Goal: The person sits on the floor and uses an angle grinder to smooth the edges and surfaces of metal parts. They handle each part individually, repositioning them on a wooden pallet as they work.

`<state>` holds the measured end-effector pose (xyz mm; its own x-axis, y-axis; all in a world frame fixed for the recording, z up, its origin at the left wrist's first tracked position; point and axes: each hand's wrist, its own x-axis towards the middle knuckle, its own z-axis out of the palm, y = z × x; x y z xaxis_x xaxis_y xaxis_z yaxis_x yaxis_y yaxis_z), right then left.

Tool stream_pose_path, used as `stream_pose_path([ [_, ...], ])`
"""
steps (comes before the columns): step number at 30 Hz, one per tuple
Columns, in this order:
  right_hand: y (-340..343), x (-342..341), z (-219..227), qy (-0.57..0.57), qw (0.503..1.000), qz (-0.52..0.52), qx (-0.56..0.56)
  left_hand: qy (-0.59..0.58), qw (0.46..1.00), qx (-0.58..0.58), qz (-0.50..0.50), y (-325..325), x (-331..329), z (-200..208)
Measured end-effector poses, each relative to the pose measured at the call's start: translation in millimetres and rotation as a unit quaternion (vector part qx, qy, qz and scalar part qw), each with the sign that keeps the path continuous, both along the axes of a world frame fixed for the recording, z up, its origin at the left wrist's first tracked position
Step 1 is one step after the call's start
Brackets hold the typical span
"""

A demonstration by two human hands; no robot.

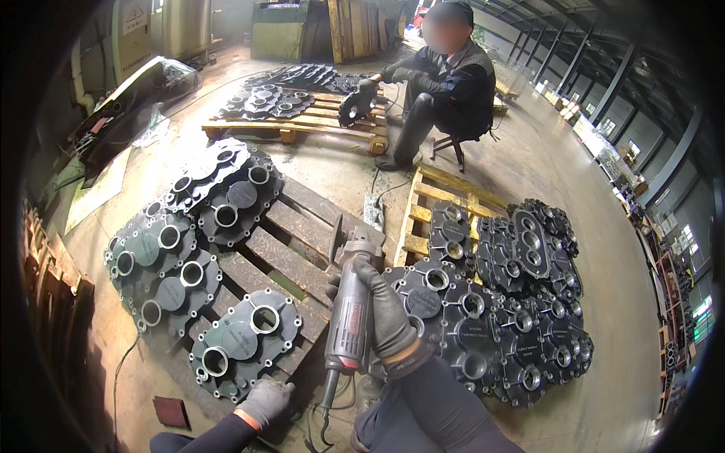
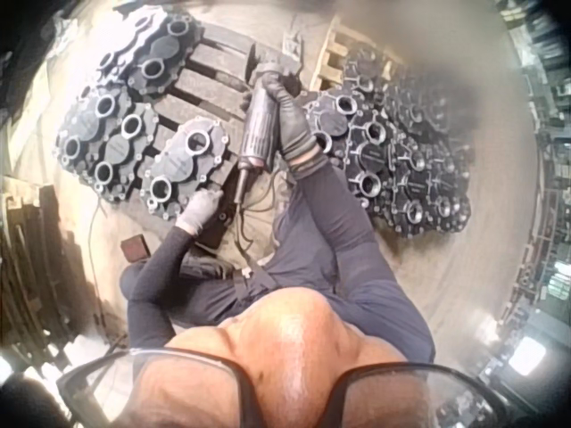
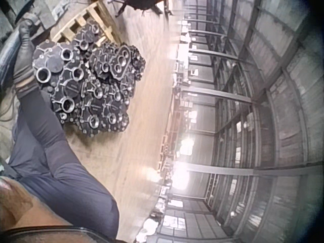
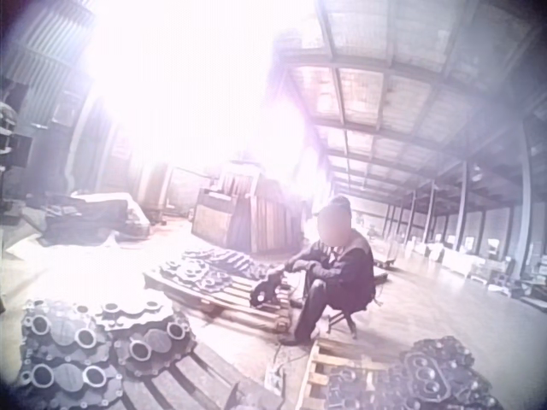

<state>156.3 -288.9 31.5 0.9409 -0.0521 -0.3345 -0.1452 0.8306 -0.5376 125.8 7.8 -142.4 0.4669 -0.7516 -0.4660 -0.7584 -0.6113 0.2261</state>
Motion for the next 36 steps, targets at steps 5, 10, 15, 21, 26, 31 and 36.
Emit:
stream_pose_path([
  [5, -9, 3, -13, 0.01, 1.0, 0.018, 0.019, 0.009, 1.0, 0.002, 0.002, -12, 1, 15],
  [10, -6, 7, -11, 0.008, 1.0, 0.027, 0.006, 0.007, 1.0, 0.012, -0.002, -12, 3, 14],
  [15, -5, 7, -14, 0.018, 0.999, 0.033, 0.02, 0.018, 1.0, 0.002, -0.01, -17, 3, 33],
  [21, -1, 6, -11, 0.021, 0.999, 0.041, 0.006, 0.014, 1.0, 0.003, -0.004, -13, 3, 24],
  [26, -1, 3, -7, 0.027, 0.999, 0.041, 0.005, 0.009, 1.0, -0.009, -0.009, -14, 1, 29],
  [31, 2, 3, -10, 0.024, 0.999, 0.039, -0.001, 0.013, 1.0, 0.0, -0.008, -12, 1, 26],
  [36, 1, 2, -11, 0.014, 0.998, 0.055, -0.007, 0.015, 1.0, 0.009, -0.012, -14, 1, 32],
])
